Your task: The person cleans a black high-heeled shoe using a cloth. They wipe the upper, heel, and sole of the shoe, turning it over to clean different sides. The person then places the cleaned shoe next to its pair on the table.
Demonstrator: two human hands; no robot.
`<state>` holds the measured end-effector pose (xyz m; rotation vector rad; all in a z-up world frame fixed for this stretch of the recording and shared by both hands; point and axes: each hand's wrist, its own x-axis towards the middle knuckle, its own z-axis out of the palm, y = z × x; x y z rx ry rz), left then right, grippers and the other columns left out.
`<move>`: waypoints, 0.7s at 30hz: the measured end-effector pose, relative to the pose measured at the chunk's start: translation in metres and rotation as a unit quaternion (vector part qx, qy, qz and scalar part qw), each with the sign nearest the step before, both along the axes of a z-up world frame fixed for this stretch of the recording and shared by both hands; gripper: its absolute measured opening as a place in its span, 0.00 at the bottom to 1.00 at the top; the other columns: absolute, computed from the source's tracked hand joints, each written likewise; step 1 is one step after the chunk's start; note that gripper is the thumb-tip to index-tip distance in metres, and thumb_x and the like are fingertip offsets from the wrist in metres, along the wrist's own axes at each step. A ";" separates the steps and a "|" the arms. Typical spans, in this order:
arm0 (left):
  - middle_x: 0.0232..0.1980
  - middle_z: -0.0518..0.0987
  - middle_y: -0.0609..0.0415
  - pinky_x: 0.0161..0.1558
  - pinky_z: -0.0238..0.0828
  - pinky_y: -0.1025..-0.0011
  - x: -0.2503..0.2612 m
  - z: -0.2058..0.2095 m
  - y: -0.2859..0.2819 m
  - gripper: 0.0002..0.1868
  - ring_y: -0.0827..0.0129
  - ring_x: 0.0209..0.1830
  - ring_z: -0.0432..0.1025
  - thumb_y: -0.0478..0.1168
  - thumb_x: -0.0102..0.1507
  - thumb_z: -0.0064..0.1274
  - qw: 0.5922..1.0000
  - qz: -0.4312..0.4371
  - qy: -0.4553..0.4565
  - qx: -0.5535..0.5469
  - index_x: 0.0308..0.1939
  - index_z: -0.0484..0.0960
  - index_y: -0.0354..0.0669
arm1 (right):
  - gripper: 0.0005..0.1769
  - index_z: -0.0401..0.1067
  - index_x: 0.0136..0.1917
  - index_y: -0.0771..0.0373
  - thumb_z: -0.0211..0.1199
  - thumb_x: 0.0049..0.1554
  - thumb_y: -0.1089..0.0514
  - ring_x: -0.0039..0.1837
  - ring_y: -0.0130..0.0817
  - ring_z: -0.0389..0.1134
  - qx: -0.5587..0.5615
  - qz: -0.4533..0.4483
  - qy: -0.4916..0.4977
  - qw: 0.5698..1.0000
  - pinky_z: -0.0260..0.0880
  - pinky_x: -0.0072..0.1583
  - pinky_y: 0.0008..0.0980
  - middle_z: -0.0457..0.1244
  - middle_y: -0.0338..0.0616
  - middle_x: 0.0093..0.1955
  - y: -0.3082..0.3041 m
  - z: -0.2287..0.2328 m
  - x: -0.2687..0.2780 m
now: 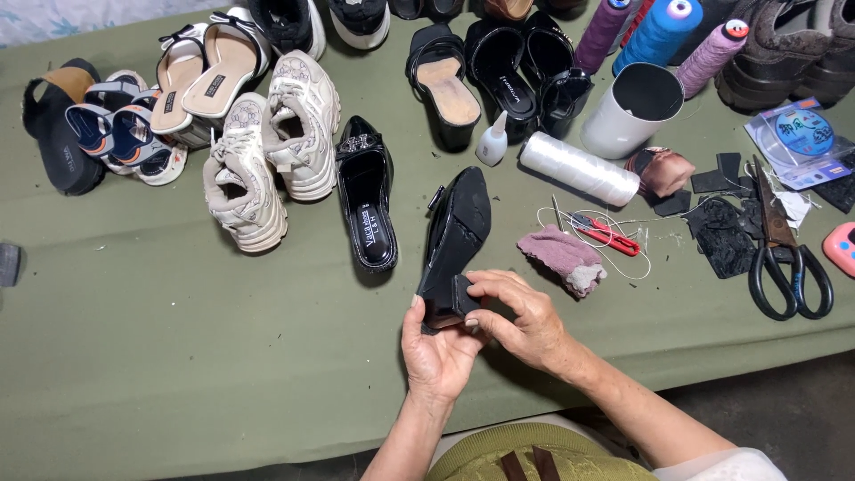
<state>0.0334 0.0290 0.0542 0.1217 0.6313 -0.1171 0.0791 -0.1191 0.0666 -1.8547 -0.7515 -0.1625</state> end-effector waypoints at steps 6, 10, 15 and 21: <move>0.61 0.78 0.42 0.42 0.70 0.54 -0.002 0.001 -0.003 0.29 0.50 0.56 0.72 0.51 0.62 0.48 0.991 0.034 -0.067 0.110 0.68 0.72 0.60 | 0.16 0.73 0.59 0.62 0.67 0.58 0.59 0.71 0.45 0.67 0.004 -0.026 0.045 0.999 0.61 0.75 0.46 0.66 0.54 0.68 -0.007 -0.004 -0.010; 0.56 0.74 0.45 0.47 0.71 0.61 -0.004 -0.011 -0.004 0.33 0.59 0.52 0.72 0.39 0.64 0.49 0.942 0.049 -0.158 0.292 0.74 0.62 0.45 | 0.17 0.75 0.61 0.62 0.65 0.57 0.61 0.67 0.37 0.68 0.044 -0.052 0.159 0.985 0.64 0.72 0.37 0.68 0.47 0.63 -0.008 -0.015 -0.016; 0.65 0.71 0.47 0.71 0.60 0.64 0.006 0.008 -0.004 0.36 0.61 0.69 0.68 0.45 0.60 0.60 0.626 -0.066 -0.145 0.763 0.72 0.68 0.49 | 0.37 0.63 0.74 0.73 0.61 0.55 0.52 0.55 0.41 0.71 0.306 -0.068 0.526 0.790 0.72 0.57 0.41 0.70 0.60 0.60 0.007 -0.012 -0.004; 0.64 0.68 0.44 0.58 0.72 0.49 0.032 -0.010 -0.003 0.41 0.44 0.57 0.74 0.39 0.52 0.63 0.489 -0.087 -0.131 0.858 0.71 0.72 0.63 | 0.30 0.72 0.67 0.69 0.70 0.56 0.53 0.52 0.41 0.68 0.274 -0.092 0.487 0.824 0.76 0.53 0.46 0.68 0.59 0.54 0.029 -0.032 0.024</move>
